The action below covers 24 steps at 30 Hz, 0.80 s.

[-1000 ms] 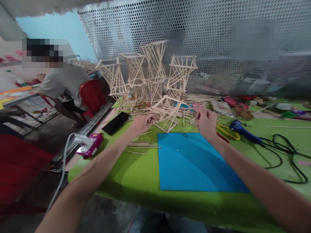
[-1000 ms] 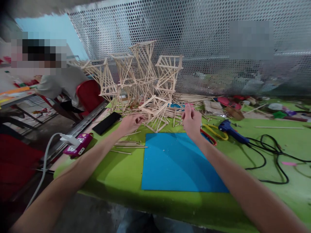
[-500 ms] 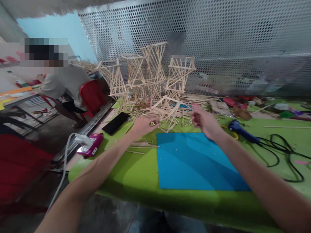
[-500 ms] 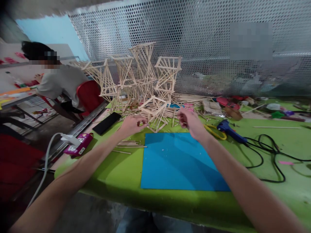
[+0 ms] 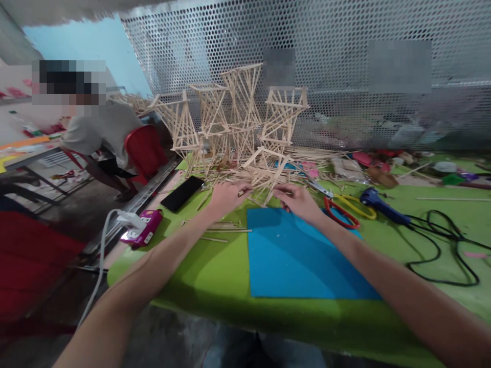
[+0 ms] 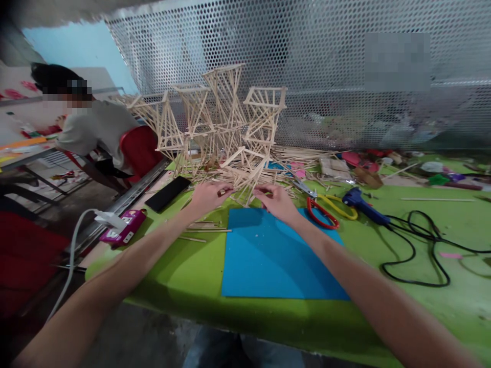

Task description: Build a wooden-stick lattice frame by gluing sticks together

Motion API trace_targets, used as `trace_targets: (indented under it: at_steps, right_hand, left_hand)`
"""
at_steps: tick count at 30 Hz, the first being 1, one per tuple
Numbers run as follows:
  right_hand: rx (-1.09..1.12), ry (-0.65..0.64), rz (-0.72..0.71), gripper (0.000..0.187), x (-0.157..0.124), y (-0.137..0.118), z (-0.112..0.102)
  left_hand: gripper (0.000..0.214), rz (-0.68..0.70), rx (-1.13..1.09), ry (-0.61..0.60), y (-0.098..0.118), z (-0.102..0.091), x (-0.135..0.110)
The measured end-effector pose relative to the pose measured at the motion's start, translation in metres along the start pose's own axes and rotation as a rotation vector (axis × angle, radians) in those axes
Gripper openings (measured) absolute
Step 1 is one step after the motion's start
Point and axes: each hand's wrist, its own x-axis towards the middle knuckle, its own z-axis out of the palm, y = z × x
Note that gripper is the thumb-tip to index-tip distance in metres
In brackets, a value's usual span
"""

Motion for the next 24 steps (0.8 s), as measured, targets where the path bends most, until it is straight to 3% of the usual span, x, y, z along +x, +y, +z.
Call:
trace_targets:
  at_steps: [7, 13, 18, 21, 24]
  right_hand:
    - [0.070, 0.058, -0.065, 0.032, 0.013, 0.014, 0.017]
    - [0.204, 0.131, -0.166, 0.032, 0.010, -0.002, 0.015]
    - [0.004, 0.164, -0.277, 0.029, 0.001, -0.027, 0.000]
    - [-0.030, 0.142, -0.322, 0.029, -0.008, -0.044, -0.016]
    - [-0.028, 0.132, -0.330, 0.029, -0.020, -0.056, -0.032]
  left_hand:
    - [0.043, -0.004, -0.019, 0.087, 0.006, -0.001, -0.001]
    - [0.036, 0.155, -0.116, 0.284, 0.004, 0.001, -0.001]
    - [0.026, 0.185, -0.286, 0.451, 0.008, -0.010, -0.004]
    - [0.043, 0.134, -0.479, 0.552, 0.006, -0.018, -0.006]
    - [0.061, 0.079, -0.715, 0.512, 0.003, -0.018, -0.007]
